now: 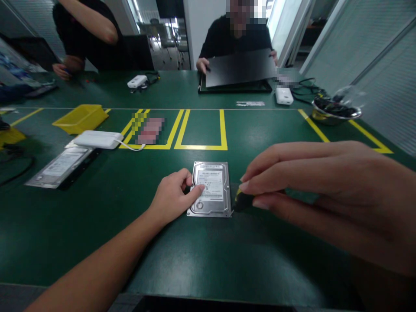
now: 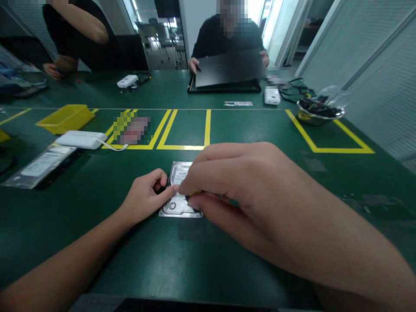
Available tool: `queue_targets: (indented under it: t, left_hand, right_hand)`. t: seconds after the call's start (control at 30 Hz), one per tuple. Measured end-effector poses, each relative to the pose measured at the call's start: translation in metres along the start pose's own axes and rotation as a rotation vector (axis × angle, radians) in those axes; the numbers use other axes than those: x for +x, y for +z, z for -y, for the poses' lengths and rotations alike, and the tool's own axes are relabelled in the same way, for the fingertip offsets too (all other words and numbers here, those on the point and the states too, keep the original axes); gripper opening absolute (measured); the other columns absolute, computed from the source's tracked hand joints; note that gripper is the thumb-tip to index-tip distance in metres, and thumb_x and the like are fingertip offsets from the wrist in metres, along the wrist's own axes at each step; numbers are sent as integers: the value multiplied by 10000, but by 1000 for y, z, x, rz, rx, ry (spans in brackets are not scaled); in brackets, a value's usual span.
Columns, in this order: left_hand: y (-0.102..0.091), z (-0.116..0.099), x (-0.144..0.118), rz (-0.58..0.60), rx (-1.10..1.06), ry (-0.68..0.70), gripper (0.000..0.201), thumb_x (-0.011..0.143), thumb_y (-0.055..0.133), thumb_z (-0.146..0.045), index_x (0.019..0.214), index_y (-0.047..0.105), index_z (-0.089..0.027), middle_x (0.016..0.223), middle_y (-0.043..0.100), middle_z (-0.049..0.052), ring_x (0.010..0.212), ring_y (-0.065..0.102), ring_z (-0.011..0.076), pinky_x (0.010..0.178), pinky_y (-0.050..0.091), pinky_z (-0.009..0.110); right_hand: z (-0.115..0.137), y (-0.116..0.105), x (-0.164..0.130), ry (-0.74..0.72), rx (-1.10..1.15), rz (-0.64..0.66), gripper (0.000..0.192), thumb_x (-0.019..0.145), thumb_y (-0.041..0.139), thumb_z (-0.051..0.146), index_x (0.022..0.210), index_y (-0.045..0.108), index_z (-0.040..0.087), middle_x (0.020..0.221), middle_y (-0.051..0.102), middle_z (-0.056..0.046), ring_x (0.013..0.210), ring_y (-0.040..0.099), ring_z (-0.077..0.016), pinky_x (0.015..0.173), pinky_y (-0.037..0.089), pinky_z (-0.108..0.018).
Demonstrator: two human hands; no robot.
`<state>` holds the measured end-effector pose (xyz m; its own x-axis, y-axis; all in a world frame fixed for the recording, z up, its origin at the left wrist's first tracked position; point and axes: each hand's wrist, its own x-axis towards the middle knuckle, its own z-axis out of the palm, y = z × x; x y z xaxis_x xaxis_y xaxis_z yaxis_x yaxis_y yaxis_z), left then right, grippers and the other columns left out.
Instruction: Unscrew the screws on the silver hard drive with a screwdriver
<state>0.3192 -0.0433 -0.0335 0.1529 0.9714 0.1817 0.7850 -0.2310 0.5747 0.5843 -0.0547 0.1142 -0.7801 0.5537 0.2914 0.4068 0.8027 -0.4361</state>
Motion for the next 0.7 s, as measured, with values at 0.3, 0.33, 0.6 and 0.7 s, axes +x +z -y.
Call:
queue_targets:
  t: [0.3, 0.33, 0.6, 0.7]
  left_hand:
    - [-4, 6, 2, -15, -177, -37, 89, 817, 453, -128, 776, 490, -197, 696, 515, -45, 674, 488, 136, 644, 352, 268]
    - [-4, 7, 2, -24, -185, -44, 109, 825, 433, -121, 779, 497, -197, 707, 520, -42, 689, 492, 138, 655, 355, 270]
    - [-4, 9, 2, -24, -162, -60, 98, 813, 457, -120, 808, 513, -199, 726, 536, -40, 700, 501, 145, 673, 363, 276]
    - [-5, 10, 3, -29, -156, -72, 95, 807, 463, -121, 810, 513, -201, 715, 532, -42, 688, 499, 145, 660, 361, 276]
  right_hand:
    - [-2, 2, 0, 42, -68, -26, 118, 912, 590, 267, 957, 695, 235, 965, 656, 4, 814, 608, -116, 652, 442, -229]
    - [-2, 3, 0, 40, -71, -26, 117, 912, 592, 272, 954, 693, 232, 962, 656, 2, 807, 606, -114, 645, 440, -231]
    - [2, 1, 0, 20, -51, -43, 139, 933, 561, 241, 1001, 679, 218, 1009, 697, -5, 840, 639, -110, 677, 484, -220]
    - [3, 1, -1, -14, -23, -35, 137, 940, 562, 240, 1003, 682, 225, 1042, 702, 1, 877, 649, -103, 711, 496, -194]
